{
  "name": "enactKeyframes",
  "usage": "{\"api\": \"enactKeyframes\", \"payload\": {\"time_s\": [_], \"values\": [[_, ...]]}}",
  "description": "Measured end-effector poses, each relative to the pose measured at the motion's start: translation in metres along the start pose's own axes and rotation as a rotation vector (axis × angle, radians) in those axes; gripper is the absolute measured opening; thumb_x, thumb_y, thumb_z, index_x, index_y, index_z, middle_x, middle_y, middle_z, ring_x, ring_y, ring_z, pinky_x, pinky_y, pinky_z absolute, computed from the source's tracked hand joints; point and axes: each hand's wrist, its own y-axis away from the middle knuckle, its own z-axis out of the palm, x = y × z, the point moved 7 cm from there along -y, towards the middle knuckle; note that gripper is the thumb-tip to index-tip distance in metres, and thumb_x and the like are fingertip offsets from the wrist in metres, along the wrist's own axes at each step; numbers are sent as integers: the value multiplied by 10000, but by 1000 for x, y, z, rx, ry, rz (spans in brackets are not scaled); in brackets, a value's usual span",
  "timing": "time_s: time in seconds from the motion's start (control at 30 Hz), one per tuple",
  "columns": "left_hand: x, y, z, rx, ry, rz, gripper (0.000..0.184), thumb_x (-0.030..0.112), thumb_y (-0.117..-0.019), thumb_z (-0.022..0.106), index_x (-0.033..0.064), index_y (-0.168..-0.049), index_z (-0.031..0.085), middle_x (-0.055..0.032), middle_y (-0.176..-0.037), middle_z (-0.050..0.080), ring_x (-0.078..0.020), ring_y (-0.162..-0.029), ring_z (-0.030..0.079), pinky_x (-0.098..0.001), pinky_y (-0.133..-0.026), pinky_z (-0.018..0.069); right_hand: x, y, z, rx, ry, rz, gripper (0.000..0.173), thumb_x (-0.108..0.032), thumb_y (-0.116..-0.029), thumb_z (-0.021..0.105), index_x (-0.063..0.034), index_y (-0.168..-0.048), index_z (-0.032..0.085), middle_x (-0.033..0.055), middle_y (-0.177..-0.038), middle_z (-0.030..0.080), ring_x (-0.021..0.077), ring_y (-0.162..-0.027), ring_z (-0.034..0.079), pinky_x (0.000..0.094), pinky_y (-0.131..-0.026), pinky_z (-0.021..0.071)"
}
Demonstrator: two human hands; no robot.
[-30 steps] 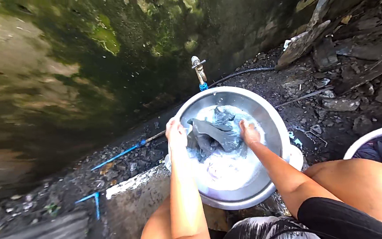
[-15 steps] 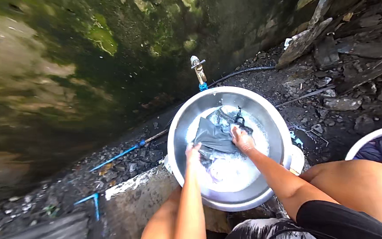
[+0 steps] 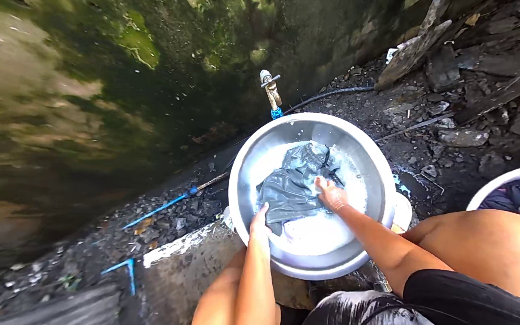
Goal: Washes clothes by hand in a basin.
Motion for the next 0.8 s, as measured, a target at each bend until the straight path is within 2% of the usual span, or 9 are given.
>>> {"api": "enactKeyframes", "payload": {"time_s": [0.1, 0.17, 0.27, 0.33, 0.43, 0.57, 0.67, 0.7, 0.8], "values": [[63, 41, -6, -98, -111, 300, 485, 19, -973, 635, -14, -1435, 491, -218, -1310, 616, -279, -1145, 640, -468, -954, 553, 7, -12, -19, 77, -61, 5, 683, -286, -1003, 573, -163, -1624, 317, 328, -1486, 465, 499, -1217, 600, 631, -996, 501], [76, 55, -18, -113, -252, 448, 372, -45, -915, 680, -61, -1275, 589, -196, -1188, 655, -215, -1049, 651, -386, -918, 555, 10, -16, -29, 104, -43, 50, 652, -319, -1015, 528, -171, -1618, 330, 299, -1493, 477, 488, -1168, 633, 648, -934, 519], [55, 33, -43, 3, -313, 418, 181, 71, -940, 726, -45, -1063, 659, -158, -1005, 681, -192, -904, 640, -364, -824, 537, 3, -19, -38, 119, -149, 148, 594, -284, -1005, 553, -154, -1566, 407, 273, -1473, 510, 465, -1194, 631, 641, -949, 517], [33, 13, -45, 82, -192, 305, 330, 239, -1018, 655, -52, -1175, 655, -215, -1141, 676, -268, -1031, 642, -446, -902, 532, -24, -12, -44, 156, -269, 131, 569, -254, -983, 592, -120, -1520, 457, 252, -1427, 566, 432, -1231, 623, 620, -992, 512], [12, 0, -26, 52, 2, 165, 484, 362, -1085, 508, 0, -1403, 553, -212, -1395, 594, -309, -1287, 576, -531, -1062, 478, -115, 23, -32, 170, -409, -244, 548, -308, -1018, 564, -51, -1496, 496, 198, -1433, 593, 331, -1302, 601, 517, -1100, 482], [23, 13, -6, -2, 171, 237, 405, 320, -1128, 299, 47, -1291, 551, -138, -1144, 647, -219, -1022, 633, -443, -861, 544, -205, 73, 28, 10, -482, -610, 524, -359, -1030, 520, -93, -1481, 525, 182, -1411, 609, 323, -1242, 641, 529, -1037, 522], [41, 25, -5, 33, -69, 364, 423, 211, -1118, 413, -35, -1458, 469, -239, -1453, 520, -296, -1327, 517, -499, -1108, 422, -161, 33, 52, -90, -228, -419, 585, -386, -1052, 468, -156, -1586, 394, 213, -1452, 572, 402, -1234, 636, 614, -1002, 515], [48, 37, -1, 28, -119, 401, 411, 193, -1108, 439, -45, -1441, 478, -243, -1458, 509, -293, -1336, 500, -495, -1117, 401, -134, 15, 48, -95, -143, -348, 597, -382, -1063, 436, -164, -1612, 349, 222, -1474, 555, 428, -1261, 615, 647, -1016, 490], [69, 60, -7, 60, -53, 479, 270, 176, -1089, 477, -9, -1253, 584, -143, -1158, 629, -188, -1041, 594, -412, -906, 502, -62, -20, 10, 83, -86, -274, 531, -297, -1077, 393, -89, -1564, 423, 218, -1479, 559, 406, -1373, 535, 614, -1140, 403]]}}
